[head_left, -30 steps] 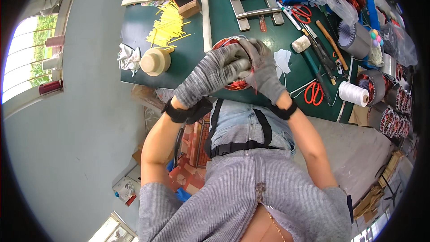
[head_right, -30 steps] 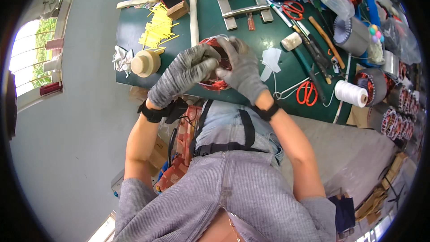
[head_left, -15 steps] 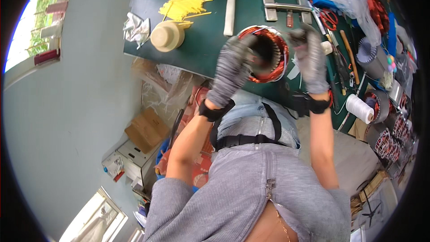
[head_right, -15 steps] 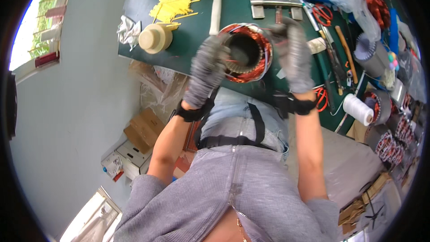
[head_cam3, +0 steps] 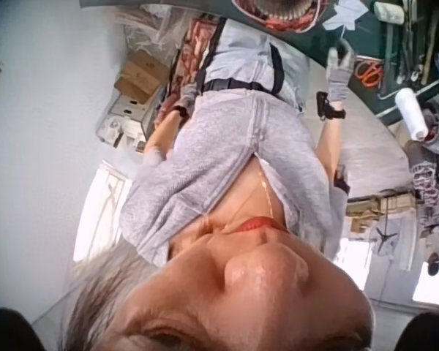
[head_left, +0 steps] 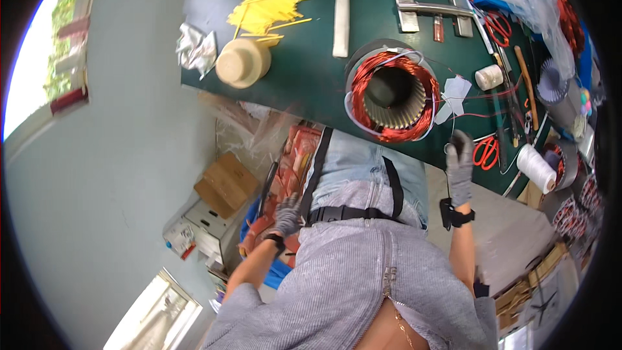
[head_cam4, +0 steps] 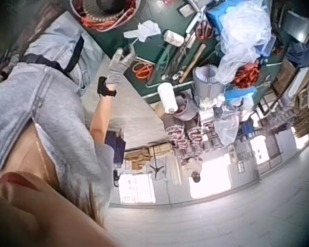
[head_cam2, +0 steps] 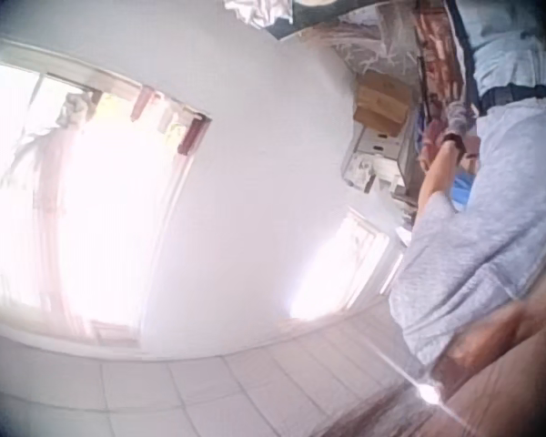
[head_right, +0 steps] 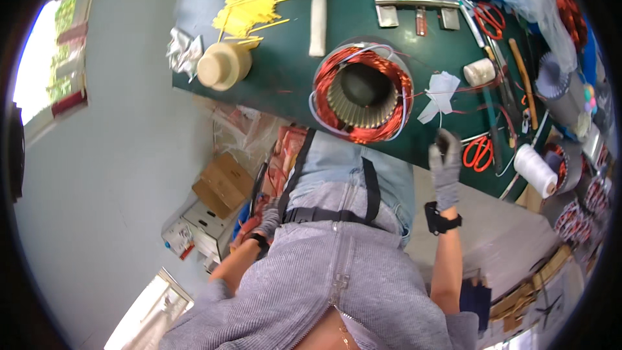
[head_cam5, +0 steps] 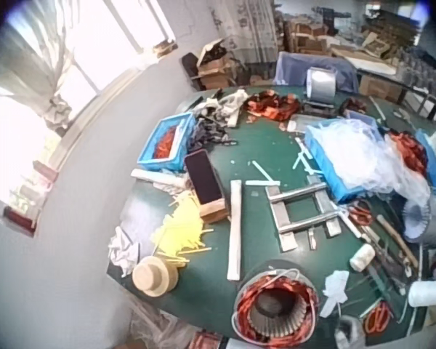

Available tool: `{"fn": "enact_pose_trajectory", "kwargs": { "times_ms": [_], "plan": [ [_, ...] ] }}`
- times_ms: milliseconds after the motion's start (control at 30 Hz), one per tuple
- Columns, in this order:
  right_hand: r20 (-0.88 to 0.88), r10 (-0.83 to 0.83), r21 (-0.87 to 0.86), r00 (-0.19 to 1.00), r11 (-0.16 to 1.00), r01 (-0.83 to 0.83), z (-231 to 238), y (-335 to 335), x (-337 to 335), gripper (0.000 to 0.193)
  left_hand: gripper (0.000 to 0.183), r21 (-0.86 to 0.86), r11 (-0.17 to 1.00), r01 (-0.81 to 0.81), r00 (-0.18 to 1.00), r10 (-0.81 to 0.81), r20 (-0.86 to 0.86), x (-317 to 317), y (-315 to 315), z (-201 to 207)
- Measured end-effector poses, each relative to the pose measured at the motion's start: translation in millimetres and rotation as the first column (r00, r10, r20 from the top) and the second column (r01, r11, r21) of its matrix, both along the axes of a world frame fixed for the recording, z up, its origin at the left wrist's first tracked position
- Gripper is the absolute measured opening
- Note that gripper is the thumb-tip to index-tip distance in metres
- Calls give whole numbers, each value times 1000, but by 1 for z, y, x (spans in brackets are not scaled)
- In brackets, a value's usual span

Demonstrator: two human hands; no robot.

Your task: Tying and shaping the windings of a motor stator using a hammer and screwdriver.

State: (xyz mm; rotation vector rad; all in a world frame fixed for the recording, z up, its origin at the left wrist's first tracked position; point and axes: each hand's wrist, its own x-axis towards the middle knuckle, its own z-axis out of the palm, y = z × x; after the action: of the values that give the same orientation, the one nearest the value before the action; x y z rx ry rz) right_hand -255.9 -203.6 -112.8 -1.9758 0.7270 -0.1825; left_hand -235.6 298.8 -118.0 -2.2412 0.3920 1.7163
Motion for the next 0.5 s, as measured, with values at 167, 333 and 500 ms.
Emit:
{"fn": "enact_pose_trajectory", "kwargs": {
  "times_ms": [167, 333, 500],
  "plan": [
    [-94, 145, -372, 985, 913, -170, -41, 46, 22, 25, 66, -432, 858, 279, 941, -153, 303, 29, 41, -40],
    [-62, 100, -526, 993, 842, -118, -42, 47, 11, 25, 52, -550, 362, 752, 656, -485, 578, 26, 269, 73],
    [-30, 127, -605, 991, 787, -119, -44, 52, 12, 25, 41, -304, -198, 932, 182, -468, 865, 111, 215, 34]
  ]
}}
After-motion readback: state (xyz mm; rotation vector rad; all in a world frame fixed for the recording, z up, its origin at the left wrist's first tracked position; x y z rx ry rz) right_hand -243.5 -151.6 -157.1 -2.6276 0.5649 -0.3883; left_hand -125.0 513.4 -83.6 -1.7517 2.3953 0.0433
